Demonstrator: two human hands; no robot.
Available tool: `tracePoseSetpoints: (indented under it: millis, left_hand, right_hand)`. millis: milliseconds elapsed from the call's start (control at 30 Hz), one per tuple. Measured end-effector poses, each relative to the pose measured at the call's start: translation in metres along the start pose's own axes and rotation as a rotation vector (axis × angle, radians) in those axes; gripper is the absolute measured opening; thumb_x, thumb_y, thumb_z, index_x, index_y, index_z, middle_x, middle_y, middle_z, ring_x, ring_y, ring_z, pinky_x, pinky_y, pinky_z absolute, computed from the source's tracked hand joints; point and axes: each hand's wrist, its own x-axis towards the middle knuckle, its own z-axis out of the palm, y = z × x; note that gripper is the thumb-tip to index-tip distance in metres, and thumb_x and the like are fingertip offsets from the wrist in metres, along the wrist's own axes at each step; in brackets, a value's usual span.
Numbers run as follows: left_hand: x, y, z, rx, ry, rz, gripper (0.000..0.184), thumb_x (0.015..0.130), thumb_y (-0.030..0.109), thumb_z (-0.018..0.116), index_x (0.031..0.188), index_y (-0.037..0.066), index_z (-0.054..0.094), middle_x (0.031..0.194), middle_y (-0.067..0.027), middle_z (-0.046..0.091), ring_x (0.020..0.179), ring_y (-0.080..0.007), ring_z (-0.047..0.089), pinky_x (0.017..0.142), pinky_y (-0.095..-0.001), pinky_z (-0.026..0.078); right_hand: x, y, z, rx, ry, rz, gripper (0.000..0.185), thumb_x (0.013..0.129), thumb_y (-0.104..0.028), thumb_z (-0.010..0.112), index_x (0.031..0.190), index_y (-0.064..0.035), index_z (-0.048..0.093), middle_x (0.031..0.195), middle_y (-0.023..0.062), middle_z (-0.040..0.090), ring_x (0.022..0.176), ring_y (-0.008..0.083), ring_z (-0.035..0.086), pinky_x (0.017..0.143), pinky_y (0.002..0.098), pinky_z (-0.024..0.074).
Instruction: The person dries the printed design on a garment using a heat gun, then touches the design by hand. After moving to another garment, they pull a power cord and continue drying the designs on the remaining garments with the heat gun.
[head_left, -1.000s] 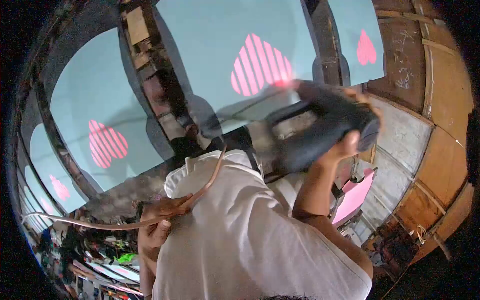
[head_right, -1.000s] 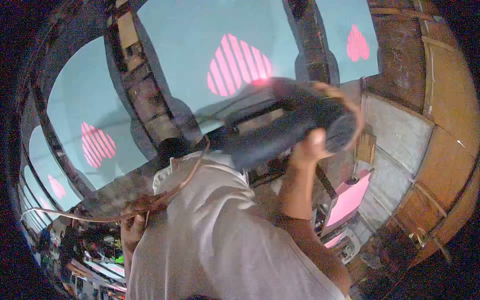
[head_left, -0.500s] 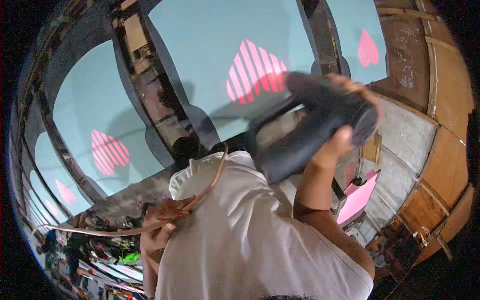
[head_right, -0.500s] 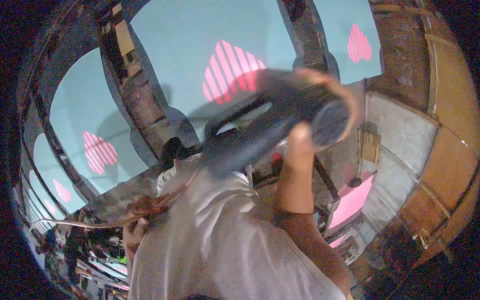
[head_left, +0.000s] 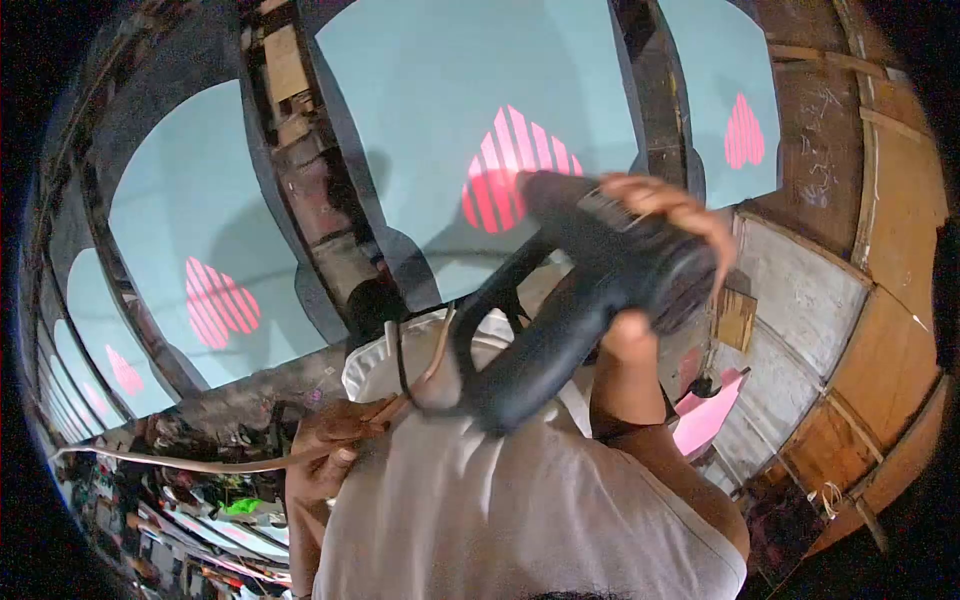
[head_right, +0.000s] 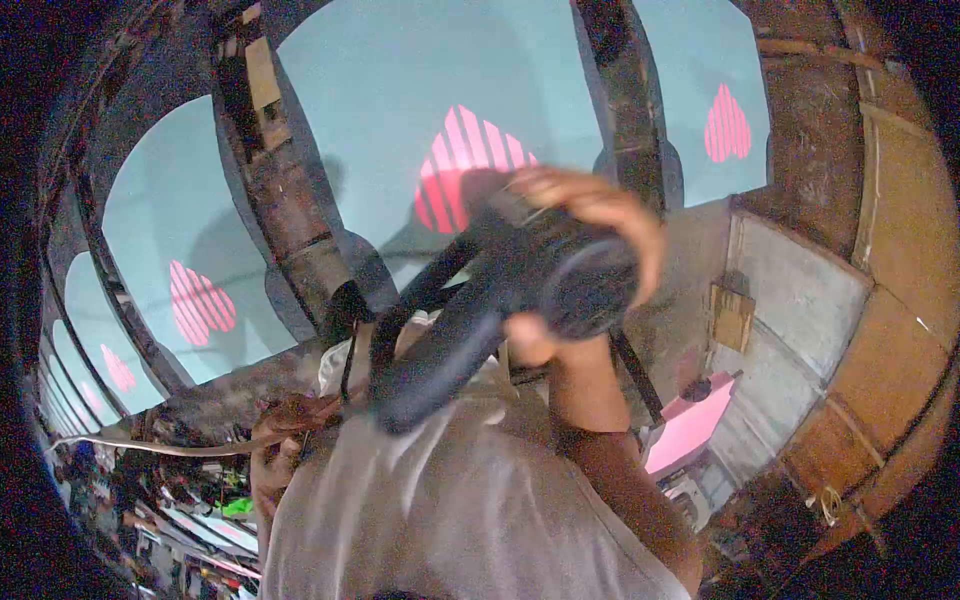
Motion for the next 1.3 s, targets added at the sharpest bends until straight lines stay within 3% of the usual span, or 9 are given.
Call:
tracePoseSetpoints:
  millis: [100, 300, 400, 500, 633, 733, 900, 1200, 1300]
  left_hand:
    - [0.004, -0.005, -0.002, 0.029, -0.013, 0.084, 0.044, 0.097, 0.04, 0.064, 0.108, -0.001, 0.071, 0.113, -0.0288, 0.07, 0.096, -0.0378, 0.07, 0.082, -0.045, 0.054]
    - [-0.002, -0.009, -0.003, 0.015, 0.033, 0.076, 0.046, 0.097, 0.043, 0.063, 0.106, -0.001, 0.072, 0.114, -0.029, 0.07, 0.093, -0.0372, 0.07, 0.082, -0.0447, 0.053]
    - [-0.012, 0.002, -0.003, 0.082, 0.099, -0.163, 0.05, 0.097, 0.047, 0.063, 0.106, -0.002, 0.072, 0.113, -0.0287, 0.071, 0.095, -0.0383, 0.07, 0.082, -0.0448, 0.053]
    - [-0.007, 0.004, -0.005, 0.12, 0.069, -0.062, 0.052, 0.096, 0.048, 0.062, 0.104, -0.002, 0.072, 0.112, -0.0286, 0.071, 0.095, -0.0381, 0.07, 0.081, -0.0453, 0.054]
    - [-0.011, 0.001, -0.002, 0.087, 0.113, -0.082, 0.049, 0.097, 0.045, 0.063, 0.102, -0.003, 0.07, 0.111, -0.0281, 0.071, 0.095, -0.0379, 0.07, 0.08, -0.0452, 0.054]
    - [-0.011, -0.009, -0.009, 0.016, 0.033, -0.066, 0.047, 0.097, 0.043, 0.063, 0.101, -0.004, 0.07, 0.111, -0.028, 0.071, 0.095, -0.0371, 0.071, 0.081, -0.0446, 0.055]
    - [-0.013, -0.014, 0.001, -0.04, 0.106, 0.059, 0.044, 0.098, 0.04, 0.062, 0.101, -0.003, 0.07, 0.112, -0.0286, 0.07, 0.097, -0.0361, 0.071, 0.083, -0.0437, 0.055]
    - [-0.025, -0.014, -0.008, 0.083, 0.068, 0.063, 0.053, 0.097, 0.049, 0.06, 0.102, -0.002, 0.072, 0.108, -0.0262, 0.071, 0.097, -0.0385, 0.069, 0.084, -0.0443, 0.054]
    - [-0.026, -0.016, -0.012, 0.041, 0.045, 0.055, 0.051, 0.097, 0.048, 0.062, 0.106, -0.001, 0.072, 0.109, -0.0269, 0.071, 0.098, -0.0395, 0.069, 0.085, -0.0451, 0.053]
  right_hand:
    - [0.028, 0.014, -0.014, -0.203, 0.264, -0.053, 0.068, 0.079, -0.04, 0.082, 0.127, -0.006, 0.048, 0.113, 0.018, 0.061, 0.106, 0.0387, 0.064, 0.097, 0.0581, 0.0518]
    - [0.029, 0.028, 0.007, 0.058, -0.142, -0.104, 0.074, 0.077, -0.044, 0.085, 0.126, -0.0014, 0.048, 0.109, 0.0181, 0.063, 0.103, 0.0391, 0.065, 0.094, 0.0607, 0.0529]
    - [0.042, 0.039, 0.013, -0.012, 0.267, -0.083, 0.08, 0.071, -0.041, 0.089, 0.123, 0.0031, 0.048, 0.111, 0.0196, 0.064, 0.098, 0.0353, 0.068, 0.087, 0.0515, 0.0583]
    - [0.03, 0.032, 0.029, 0.083, -0.091, -0.087, 0.072, 0.077, -0.038, 0.085, 0.124, 0.0012, 0.047, 0.112, 0.0188, 0.064, 0.102, 0.0349, 0.066, 0.09, 0.0503, 0.0574]
    - [0.052, 0.046, 0.026, -0.006, 0.283, -0.071, 0.075, 0.072, -0.038, 0.087, 0.123, 0.0005, 0.048, 0.109, 0.0204, 0.066, 0.102, 0.033, 0.067, 0.092, 0.0501, 0.0565]
    - [0.048, 0.05, 0.029, 0.139, -0.084, -0.094, 0.072, 0.077, -0.04, 0.084, 0.127, -0.0025, 0.048, 0.113, 0.0199, 0.063, 0.104, 0.039, 0.065, 0.093, 0.0551, 0.0551]
    - [0.057, 0.051, 0.035, 0.0, 0.327, -0.133, 0.077, 0.071, -0.037, 0.086, 0.123, 0.0042, 0.048, 0.103, 0.0215, 0.067, 0.098, 0.034, 0.068, 0.091, 0.0484, 0.0584]
    - [0.027, 0.023, 0.013, -0.01, -0.022, -0.159, 0.074, 0.076, -0.041, 0.084, 0.124, 0.0027, 0.048, 0.107, 0.0208, 0.065, 0.1, 0.0344, 0.067, 0.09, 0.0513, 0.0571]
    - [0.007, 0.006, -0.011, -0.133, 0.343, -0.013, 0.079, 0.075, -0.051, 0.086, 0.126, -0.0035, 0.049, 0.112, 0.0187, 0.064, 0.103, 0.04, 0.066, 0.092, 0.0569, 0.0554]
